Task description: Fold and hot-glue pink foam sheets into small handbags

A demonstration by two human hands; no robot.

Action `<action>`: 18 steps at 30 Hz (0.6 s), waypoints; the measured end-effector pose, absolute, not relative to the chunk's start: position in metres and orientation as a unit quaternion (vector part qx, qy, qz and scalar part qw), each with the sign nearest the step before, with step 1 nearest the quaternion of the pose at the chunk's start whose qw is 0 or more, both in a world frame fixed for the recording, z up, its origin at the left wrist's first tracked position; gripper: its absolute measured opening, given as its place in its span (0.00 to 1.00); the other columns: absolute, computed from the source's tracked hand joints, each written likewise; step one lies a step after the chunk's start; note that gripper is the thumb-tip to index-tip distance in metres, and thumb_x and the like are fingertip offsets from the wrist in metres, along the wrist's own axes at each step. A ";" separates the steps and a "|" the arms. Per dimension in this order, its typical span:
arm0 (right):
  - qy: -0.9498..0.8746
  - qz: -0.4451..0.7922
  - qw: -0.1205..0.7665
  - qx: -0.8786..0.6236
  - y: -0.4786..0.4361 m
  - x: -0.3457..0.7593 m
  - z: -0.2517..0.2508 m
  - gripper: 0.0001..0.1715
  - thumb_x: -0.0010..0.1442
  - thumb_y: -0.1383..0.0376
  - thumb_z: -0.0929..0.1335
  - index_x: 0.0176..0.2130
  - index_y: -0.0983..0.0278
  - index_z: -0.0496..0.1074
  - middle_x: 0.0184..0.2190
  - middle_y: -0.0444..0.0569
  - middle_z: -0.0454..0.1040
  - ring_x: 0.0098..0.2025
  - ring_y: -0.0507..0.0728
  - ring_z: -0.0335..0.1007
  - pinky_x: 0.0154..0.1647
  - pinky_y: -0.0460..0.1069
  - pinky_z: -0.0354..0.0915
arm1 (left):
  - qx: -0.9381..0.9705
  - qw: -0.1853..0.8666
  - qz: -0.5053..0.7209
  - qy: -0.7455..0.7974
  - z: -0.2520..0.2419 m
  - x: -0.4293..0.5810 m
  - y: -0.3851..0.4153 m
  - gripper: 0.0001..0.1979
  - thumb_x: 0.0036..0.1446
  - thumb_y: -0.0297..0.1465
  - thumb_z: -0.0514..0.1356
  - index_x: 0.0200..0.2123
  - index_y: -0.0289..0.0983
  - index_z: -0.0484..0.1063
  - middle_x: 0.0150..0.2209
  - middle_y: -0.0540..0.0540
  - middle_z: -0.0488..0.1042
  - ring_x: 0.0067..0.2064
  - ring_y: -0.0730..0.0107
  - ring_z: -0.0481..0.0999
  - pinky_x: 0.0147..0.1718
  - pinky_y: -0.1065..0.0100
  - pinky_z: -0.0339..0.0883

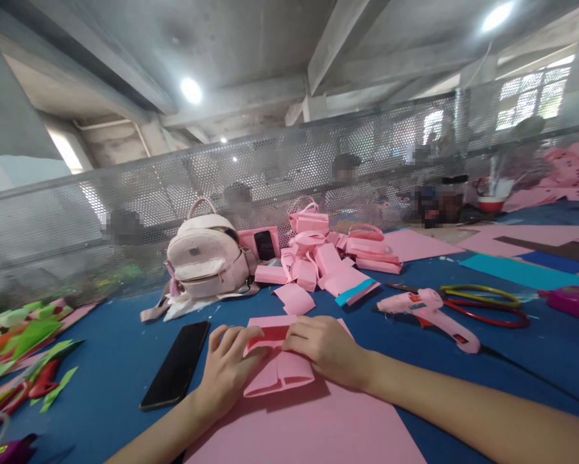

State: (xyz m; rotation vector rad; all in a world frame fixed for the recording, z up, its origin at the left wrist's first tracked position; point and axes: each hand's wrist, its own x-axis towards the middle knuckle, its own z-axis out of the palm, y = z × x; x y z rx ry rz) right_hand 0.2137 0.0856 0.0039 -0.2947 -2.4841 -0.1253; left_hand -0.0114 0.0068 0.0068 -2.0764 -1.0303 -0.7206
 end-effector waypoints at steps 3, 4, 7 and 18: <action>-0.942 -0.073 0.306 -0.115 0.088 0.214 0.003 0.17 0.71 0.70 0.59 0.41 0.63 0.76 0.35 0.49 0.79 0.36 0.55 0.71 0.34 0.49 0.62 | -0.821 0.322 -0.248 -0.401 0.006 -0.012 0.007 0.09 0.65 0.27 0.57 0.34 0.44 0.76 0.39 0.50 0.81 0.37 0.66 0.73 0.44 0.60 0.54; -0.942 -0.074 0.304 -0.117 0.089 0.215 0.002 0.17 0.70 0.70 0.59 0.41 0.63 0.76 0.35 0.49 0.79 0.36 0.56 0.71 0.34 0.49 0.62 | -0.828 0.306 -0.238 -0.406 0.006 -0.012 0.007 0.10 0.65 0.26 0.56 0.36 0.44 0.76 0.39 0.50 0.81 0.36 0.65 0.72 0.43 0.61 0.54; -0.944 -0.034 0.303 -0.126 0.089 0.215 0.003 0.17 0.69 0.71 0.59 0.41 0.63 0.76 0.35 0.49 0.79 0.36 0.56 0.71 0.35 0.49 0.62 | -0.839 0.248 -0.236 -0.424 0.005 -0.015 0.009 0.13 0.66 0.25 0.54 0.40 0.46 0.77 0.37 0.50 0.81 0.37 0.64 0.72 0.42 0.60 0.54; -0.797 0.328 0.419 -0.284 0.084 0.207 0.006 0.20 0.62 0.55 0.69 0.50 0.62 0.69 0.33 0.46 0.76 0.35 0.57 0.73 0.34 0.48 0.70 | -0.661 -0.108 -0.514 -0.536 -0.002 -0.008 0.014 0.16 0.58 0.30 0.63 0.50 0.44 0.71 0.45 0.45 0.76 0.45 0.60 0.74 0.42 0.62 0.68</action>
